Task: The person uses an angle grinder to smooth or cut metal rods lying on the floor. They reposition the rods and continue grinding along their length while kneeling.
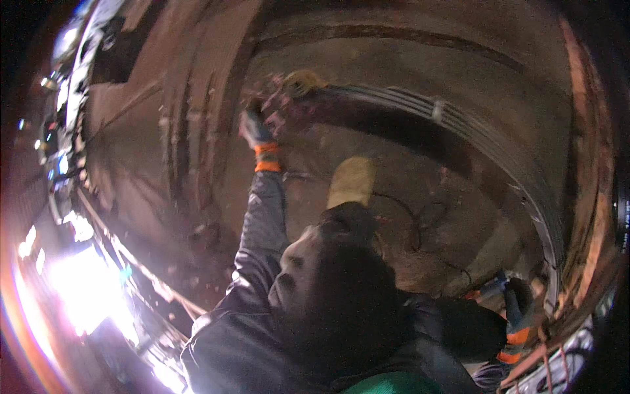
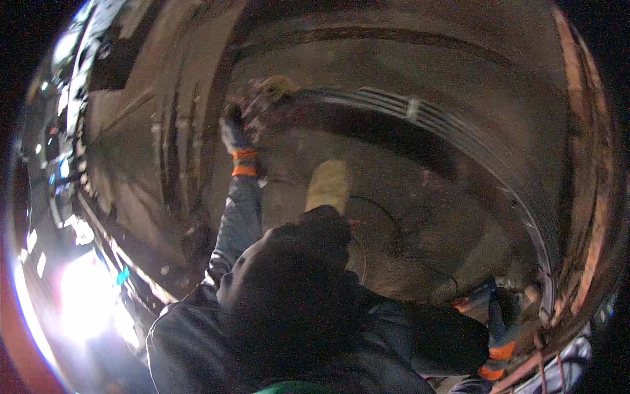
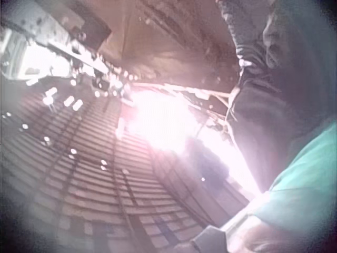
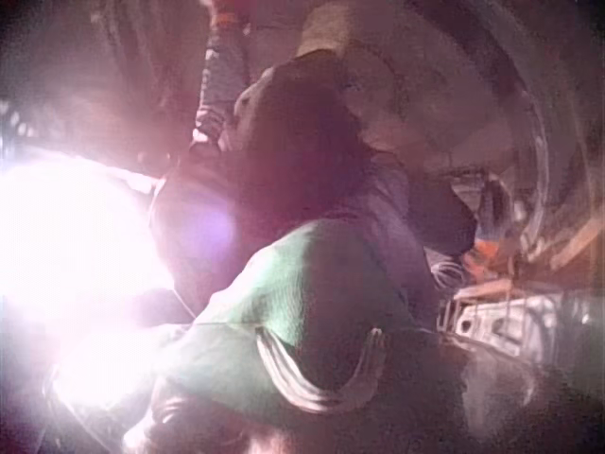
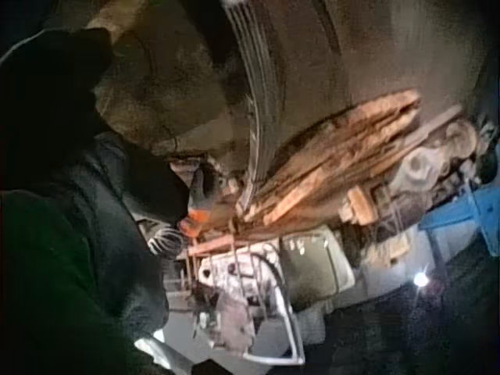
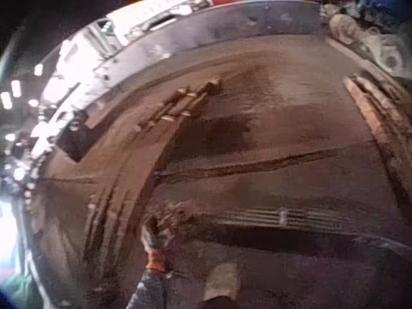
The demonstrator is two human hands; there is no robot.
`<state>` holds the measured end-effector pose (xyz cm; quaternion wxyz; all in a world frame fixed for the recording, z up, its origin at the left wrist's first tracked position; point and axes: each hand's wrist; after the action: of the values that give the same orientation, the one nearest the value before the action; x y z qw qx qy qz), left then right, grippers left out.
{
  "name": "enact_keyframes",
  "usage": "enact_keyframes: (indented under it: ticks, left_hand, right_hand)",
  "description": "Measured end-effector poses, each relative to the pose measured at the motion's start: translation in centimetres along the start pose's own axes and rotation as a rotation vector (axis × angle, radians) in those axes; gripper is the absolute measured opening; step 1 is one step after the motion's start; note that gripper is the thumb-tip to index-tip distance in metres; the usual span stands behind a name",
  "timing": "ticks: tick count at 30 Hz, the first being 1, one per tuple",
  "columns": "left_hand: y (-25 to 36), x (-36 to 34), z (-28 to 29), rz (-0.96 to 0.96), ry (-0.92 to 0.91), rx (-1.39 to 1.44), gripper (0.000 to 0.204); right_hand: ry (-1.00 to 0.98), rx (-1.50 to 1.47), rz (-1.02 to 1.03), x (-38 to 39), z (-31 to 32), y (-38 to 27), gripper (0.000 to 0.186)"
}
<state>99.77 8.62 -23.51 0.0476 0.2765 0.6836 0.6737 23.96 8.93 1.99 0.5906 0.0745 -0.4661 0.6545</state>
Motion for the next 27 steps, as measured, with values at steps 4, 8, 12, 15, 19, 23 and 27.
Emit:
enact_keyframes:
  ticks: [4, 8, 12, 15, 19, 23, 27]
  left_hand:
    - [-4.2, -8.0, 0.4, -0.451, -0.333, -1.087, 0.049]
    - [-4.5, -9.4, -2.7, -0.649, -0.656, -1.022, 0.042]
    - [-0.2, -5.1, -5.5, -0.061, -0.36, -0.469, 0.043]
    - [2.7, -4.3, -7.8, 0.083, -0.314, -0.403, 0.045]
    - [5.2, -3.9, -9.8, 0.14, -0.345, -0.434, 0.047]
    - [7.2, -3.7, -12.7, 0.142, -0.428, -0.472, 0.05]
    - [9.6, -3.4, -15.2, 0.115, -0.52, -0.534, 0.053]
  right_hand:
    - [0.22, -0.574, -0.301, -0.6, -2.1, -3.1, 0.034]
    - [0.241, -0.442, -0.447, 1.8, -3.7, -6.6, 0.035]
    - [0.302, -0.555, -0.53, 3.0, -4.1, -10.3, 0.034]
    - [0.355, -0.573, -0.585, 3.9, -4.4, -11.6, 0.035]
    - [0.292, -0.403, -0.656, 5.0, -4.4, -12.9, 0.037]
    - [0.281, -0.393, -0.645, 5.6, -4.8, -14.0, 0.038]
    - [0.36, -0.282, -0.539, 5.8, -5.1, -14.5, 0.036]
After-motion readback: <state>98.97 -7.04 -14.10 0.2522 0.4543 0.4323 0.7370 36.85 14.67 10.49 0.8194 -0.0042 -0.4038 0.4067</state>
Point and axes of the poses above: each hand's wrist, its own x-axis away from the middle knuckle, its own z-axis out of the back of the hand, y = z × x, and after that the axes turned 9 degrees about -y, right-handed
